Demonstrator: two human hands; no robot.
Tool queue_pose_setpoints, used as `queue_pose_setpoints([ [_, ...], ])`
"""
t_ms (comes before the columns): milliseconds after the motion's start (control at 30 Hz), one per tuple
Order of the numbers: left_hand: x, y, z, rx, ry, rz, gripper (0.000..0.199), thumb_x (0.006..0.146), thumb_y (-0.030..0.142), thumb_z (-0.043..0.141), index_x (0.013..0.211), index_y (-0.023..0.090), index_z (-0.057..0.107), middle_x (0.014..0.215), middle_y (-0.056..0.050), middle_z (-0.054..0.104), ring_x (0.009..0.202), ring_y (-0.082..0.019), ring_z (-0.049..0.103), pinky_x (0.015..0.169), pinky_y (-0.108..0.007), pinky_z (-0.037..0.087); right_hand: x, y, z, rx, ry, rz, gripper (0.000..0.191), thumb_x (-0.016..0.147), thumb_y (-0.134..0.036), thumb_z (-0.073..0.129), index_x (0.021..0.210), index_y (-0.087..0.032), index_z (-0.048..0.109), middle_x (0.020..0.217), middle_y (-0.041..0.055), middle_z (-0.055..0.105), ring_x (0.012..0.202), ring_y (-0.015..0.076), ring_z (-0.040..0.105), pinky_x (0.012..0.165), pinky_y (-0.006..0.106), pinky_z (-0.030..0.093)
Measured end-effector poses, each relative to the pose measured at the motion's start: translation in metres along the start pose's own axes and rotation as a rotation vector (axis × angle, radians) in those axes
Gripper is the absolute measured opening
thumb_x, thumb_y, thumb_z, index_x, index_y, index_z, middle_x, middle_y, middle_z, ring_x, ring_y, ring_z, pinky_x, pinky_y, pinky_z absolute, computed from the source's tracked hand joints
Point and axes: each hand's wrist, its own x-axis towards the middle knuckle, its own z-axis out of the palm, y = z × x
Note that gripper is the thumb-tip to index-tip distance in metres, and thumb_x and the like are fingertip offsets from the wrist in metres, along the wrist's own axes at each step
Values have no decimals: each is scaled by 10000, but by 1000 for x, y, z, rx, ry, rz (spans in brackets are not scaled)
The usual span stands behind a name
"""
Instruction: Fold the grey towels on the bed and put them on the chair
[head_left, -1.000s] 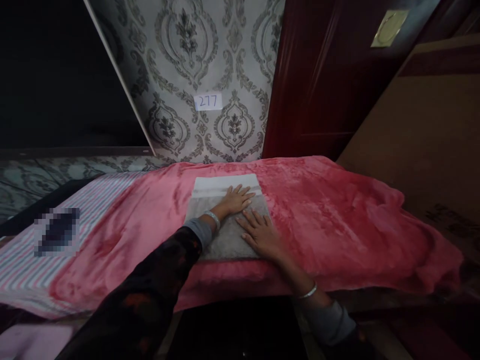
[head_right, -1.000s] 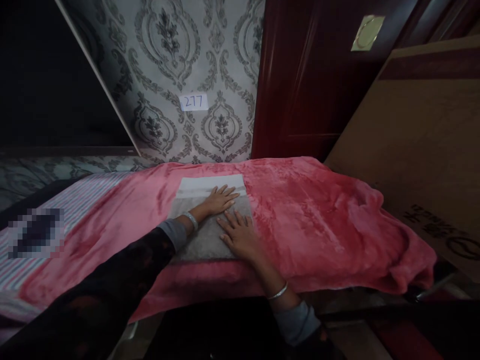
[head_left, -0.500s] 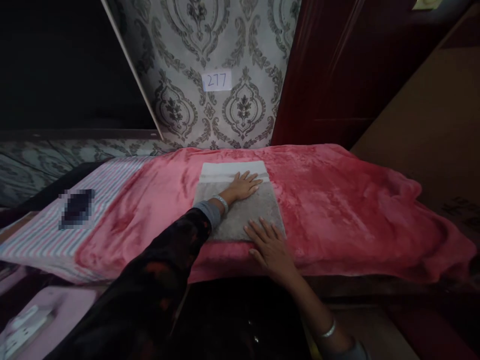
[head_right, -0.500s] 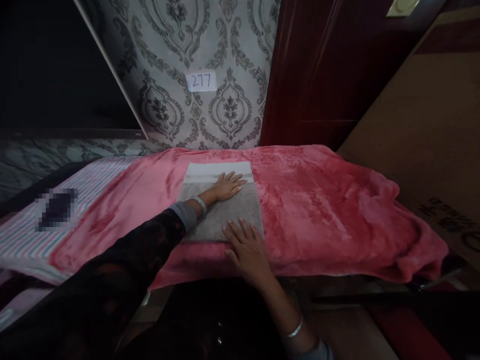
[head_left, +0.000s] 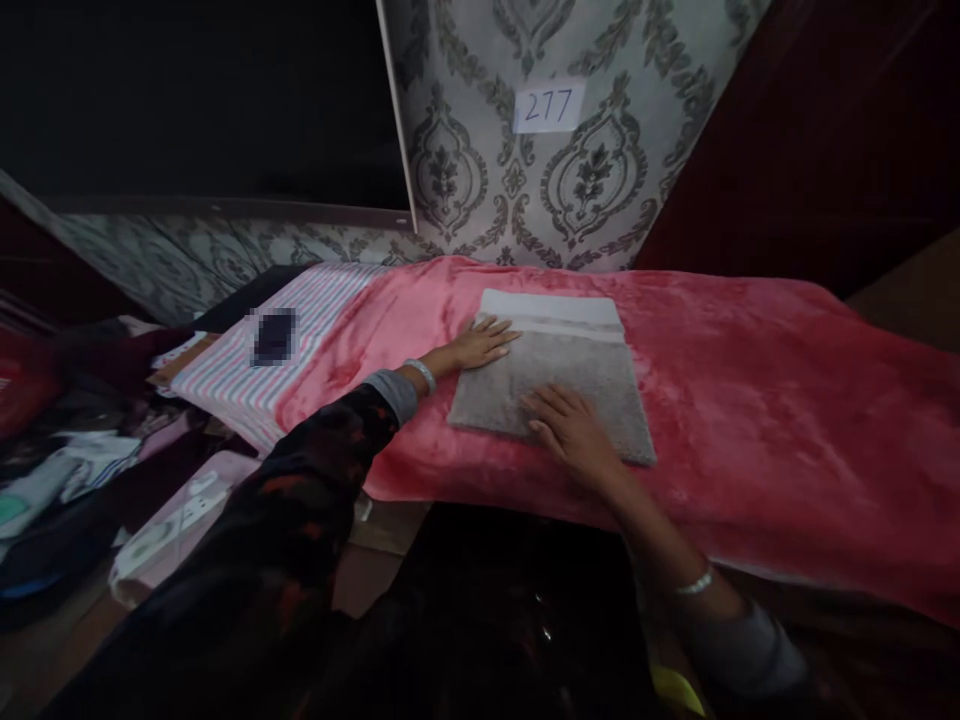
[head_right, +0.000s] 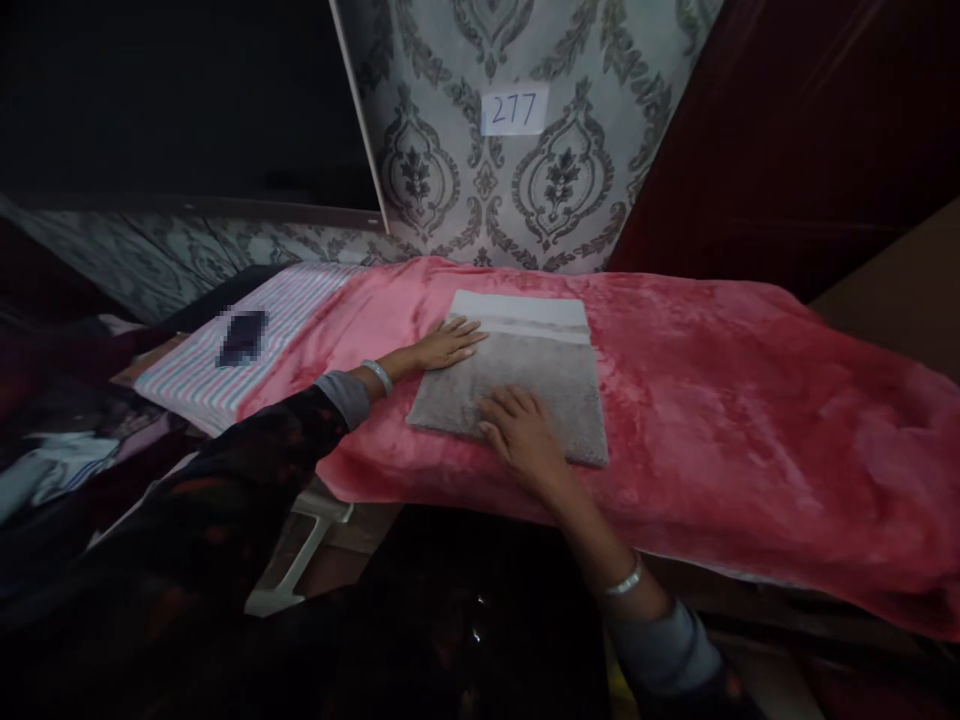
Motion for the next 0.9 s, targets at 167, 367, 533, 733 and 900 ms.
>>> queue_pose_setpoints([
  [167,-2,-9,23,-90,140,-4,557,1029,455,273,1554,289,360,1660,-44,248,1531,-331,147,1210,-552,194,60,-30,19,-79,-235,-106,549,1027,-459,365,1528,-239,410,1617,110,299,1488,324,260,1173,590,222],
  [367,-2,-11,30,-117,189,29,558,1031,469,253,1541,289,389,1650,-41,277,1524,-340,166,1209,-560,197,44,-35,31,-104,-254,-211,562,1017,-483,395,1553,-322,343,1631,34,277,1501,331,214,1185,594,195],
  [533,-4,-10,28,-122,214,45,554,1033,466,250,1535,284,398,1644,-50,291,1524,-323,171,1209,-551,197,29,-45,29,-59,-253,-231,586,994,-496,465,1547,-340,350,1631,3,279,1516,335,150,1188,606,180],
  [733,-7,-8,22,-110,200,-12,536,1027,429,295,1525,273,416,1634,-57,313,1522,-308,183,1217,-530,186,9,-63,29,10,-233,-194,587,987,-503,490,1536,-329,375,1633,1,275,1517,278,184,1207,546,209],
  [900,-8,-8,19,-145,241,-105,518,1001,396,386,1483,236,483,1618,-88,342,1513,-302,227,1221,-504,197,-24,-48,15,152,-93,-118,528,995,-431,481,1494,-263,449,1557,58,427,1468,207,320,1205,471,276],
])
